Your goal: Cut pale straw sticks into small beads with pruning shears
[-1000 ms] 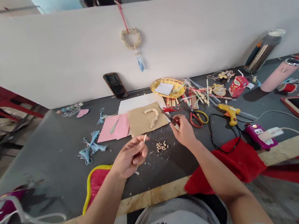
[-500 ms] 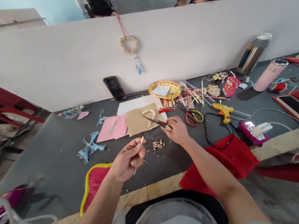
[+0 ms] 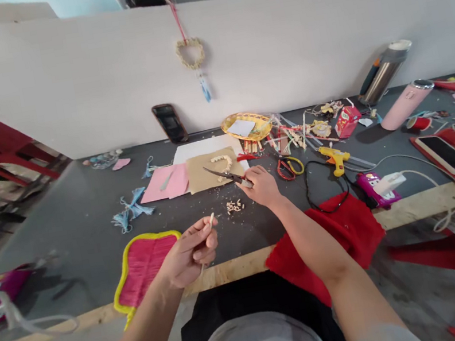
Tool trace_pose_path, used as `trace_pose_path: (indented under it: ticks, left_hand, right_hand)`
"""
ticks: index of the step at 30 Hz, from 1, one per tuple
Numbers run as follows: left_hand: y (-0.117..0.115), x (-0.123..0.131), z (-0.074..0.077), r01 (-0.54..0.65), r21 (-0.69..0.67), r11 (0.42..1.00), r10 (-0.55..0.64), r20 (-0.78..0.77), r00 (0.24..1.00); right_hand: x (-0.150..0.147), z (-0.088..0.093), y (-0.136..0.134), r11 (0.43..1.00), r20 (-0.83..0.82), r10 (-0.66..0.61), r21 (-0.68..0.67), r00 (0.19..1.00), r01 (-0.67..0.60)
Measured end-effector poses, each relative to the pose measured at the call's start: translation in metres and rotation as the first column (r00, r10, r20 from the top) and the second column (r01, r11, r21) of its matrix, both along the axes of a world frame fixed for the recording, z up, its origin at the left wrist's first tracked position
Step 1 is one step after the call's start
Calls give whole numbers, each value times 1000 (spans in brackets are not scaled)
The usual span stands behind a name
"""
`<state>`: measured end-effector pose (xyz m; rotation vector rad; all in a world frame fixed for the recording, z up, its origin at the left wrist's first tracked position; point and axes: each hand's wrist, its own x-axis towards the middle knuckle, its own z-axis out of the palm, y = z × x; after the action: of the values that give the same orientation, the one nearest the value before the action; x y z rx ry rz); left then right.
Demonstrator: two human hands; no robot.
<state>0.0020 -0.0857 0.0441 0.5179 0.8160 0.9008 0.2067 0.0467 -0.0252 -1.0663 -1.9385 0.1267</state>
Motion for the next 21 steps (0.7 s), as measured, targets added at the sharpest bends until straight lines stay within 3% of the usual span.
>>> trace_pose_path:
  ticks: [6,14,21]
  left_hand:
    - [-6,7,-10,38,-28,999,-38,10,999]
    - [0,2,-8,54,-7,999,-53,25,998]
    - [-11,-5,-11,9,-26,1000,-8,34,999]
  right_hand:
    - [2,-1,1,999,-12,16,-27,1000,-16]
    - [1,2,-2,998,13,59,-12,998,-59]
    - [0,3,-3,998,40,60,-37,997,-58]
